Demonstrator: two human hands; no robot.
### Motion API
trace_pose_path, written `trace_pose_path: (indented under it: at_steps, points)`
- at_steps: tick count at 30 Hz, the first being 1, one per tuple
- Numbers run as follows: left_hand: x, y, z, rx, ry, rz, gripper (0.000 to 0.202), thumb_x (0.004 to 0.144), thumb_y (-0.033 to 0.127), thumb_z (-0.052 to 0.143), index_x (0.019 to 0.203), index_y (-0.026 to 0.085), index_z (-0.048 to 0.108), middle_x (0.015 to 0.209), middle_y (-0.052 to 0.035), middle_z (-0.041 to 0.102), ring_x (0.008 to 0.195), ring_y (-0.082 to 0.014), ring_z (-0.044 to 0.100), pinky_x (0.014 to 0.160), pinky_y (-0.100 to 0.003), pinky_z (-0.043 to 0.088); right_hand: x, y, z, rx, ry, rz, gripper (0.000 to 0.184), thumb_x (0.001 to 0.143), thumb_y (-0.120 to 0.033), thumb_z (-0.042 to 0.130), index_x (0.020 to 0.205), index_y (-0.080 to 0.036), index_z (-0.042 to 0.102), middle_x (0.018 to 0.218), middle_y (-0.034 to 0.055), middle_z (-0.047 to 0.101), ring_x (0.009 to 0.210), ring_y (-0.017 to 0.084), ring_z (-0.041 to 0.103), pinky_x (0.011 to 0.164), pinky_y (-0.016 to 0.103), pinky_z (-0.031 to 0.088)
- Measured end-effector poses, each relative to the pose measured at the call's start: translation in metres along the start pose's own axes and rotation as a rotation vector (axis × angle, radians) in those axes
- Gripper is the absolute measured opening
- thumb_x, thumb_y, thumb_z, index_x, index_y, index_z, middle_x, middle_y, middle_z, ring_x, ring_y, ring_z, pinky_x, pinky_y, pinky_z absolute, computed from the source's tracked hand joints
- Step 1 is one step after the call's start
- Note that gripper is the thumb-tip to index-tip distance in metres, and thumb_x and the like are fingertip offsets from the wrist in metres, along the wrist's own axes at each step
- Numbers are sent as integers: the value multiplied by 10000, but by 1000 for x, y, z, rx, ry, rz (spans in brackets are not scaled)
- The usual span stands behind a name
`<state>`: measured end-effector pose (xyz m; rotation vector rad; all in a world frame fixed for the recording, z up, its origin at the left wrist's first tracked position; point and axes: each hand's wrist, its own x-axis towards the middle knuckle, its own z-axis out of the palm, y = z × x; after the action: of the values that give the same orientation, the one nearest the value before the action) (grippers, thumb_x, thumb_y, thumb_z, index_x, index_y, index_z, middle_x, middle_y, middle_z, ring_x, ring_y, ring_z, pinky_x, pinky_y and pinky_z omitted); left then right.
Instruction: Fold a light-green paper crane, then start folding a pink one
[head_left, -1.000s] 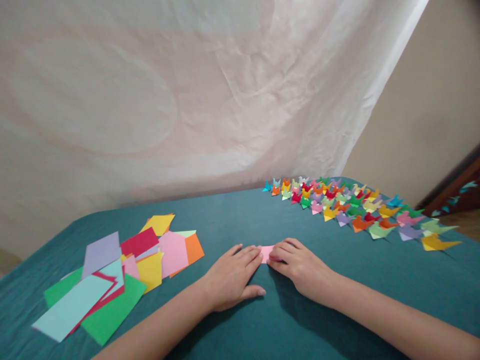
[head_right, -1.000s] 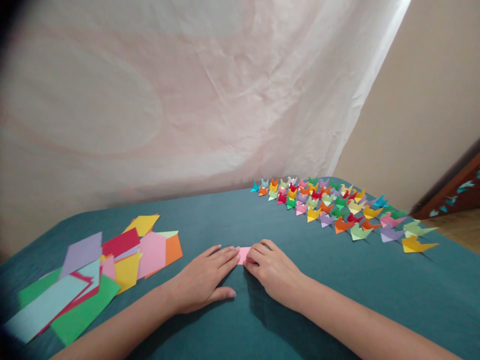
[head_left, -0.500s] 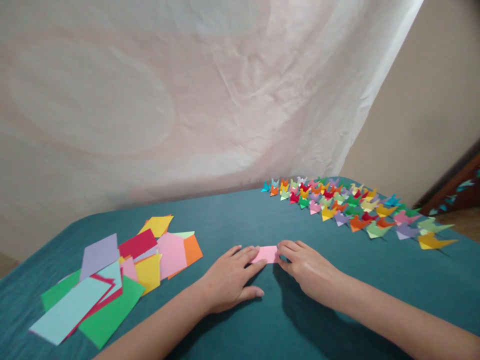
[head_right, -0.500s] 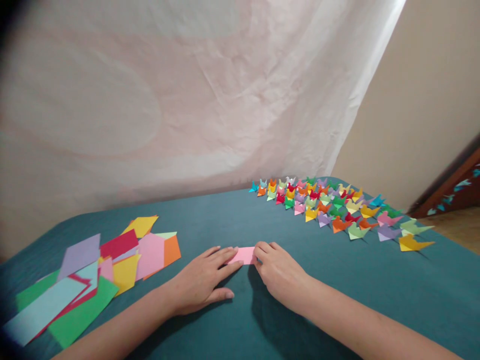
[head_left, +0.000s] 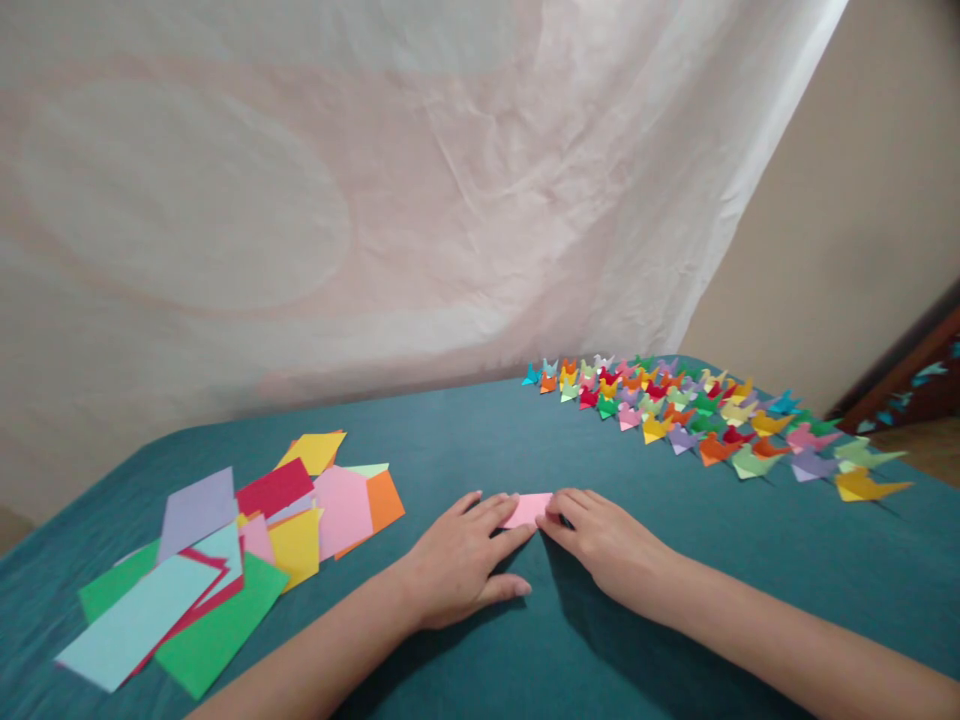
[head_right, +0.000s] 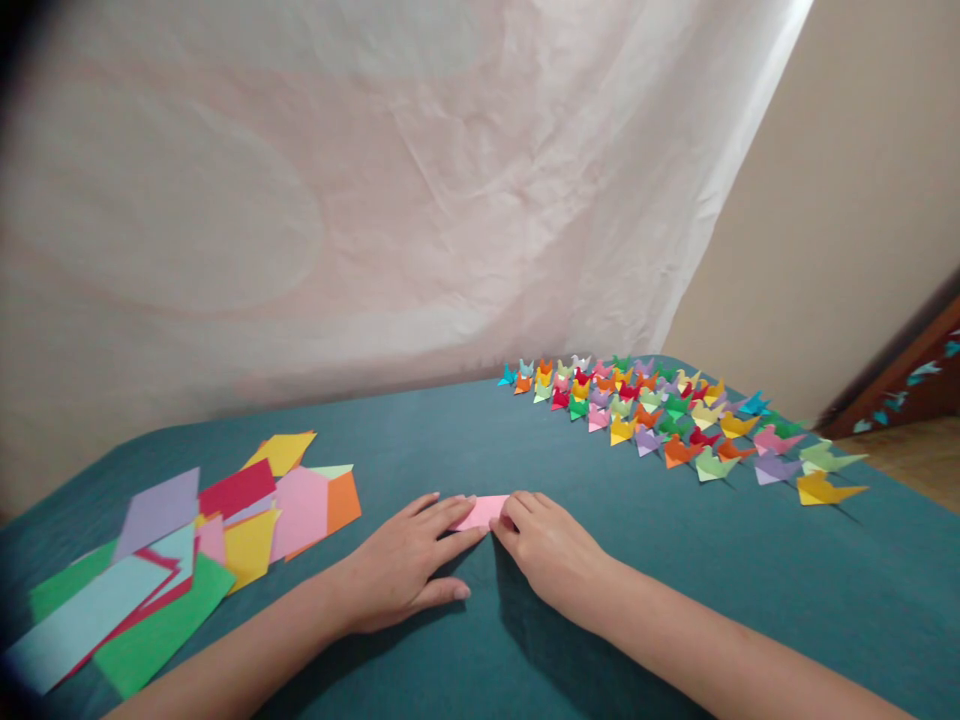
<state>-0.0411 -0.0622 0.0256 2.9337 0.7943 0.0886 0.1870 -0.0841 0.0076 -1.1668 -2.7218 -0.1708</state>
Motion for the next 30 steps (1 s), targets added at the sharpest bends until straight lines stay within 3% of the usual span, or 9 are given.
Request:
trace_pose_path:
  at_steps: [12,23,30]
  points:
    - [-4,0,-13,87,25,-45,356,893,447,463,1079,179,608,1235,-116,564,1180,-260,485,1038,-454,312,2,1,1,-31,23,36,127,866,-135,545,908,-135,665,909,95,591,841,218,518,705,321,394]
    - [-5,3,-18,64,-2,-69,275,846,348,540,977,127,637,1100,-135,618,1050,-275,551,943,-407,420,0,6,2,146,13,77,295,817,-13,456,889,-165,698,1032,101,603,1005,223,513,836,312,440]
    - [-6,-4,-20,49,11,-30,217,890,280,472,898,156,649,948,-80,659,927,-209,598,976,-370,394,1,8,18,235,156,66,340,846,-36,400,861,-164,715,1010,93,648,1002,197,539,863,306,463]
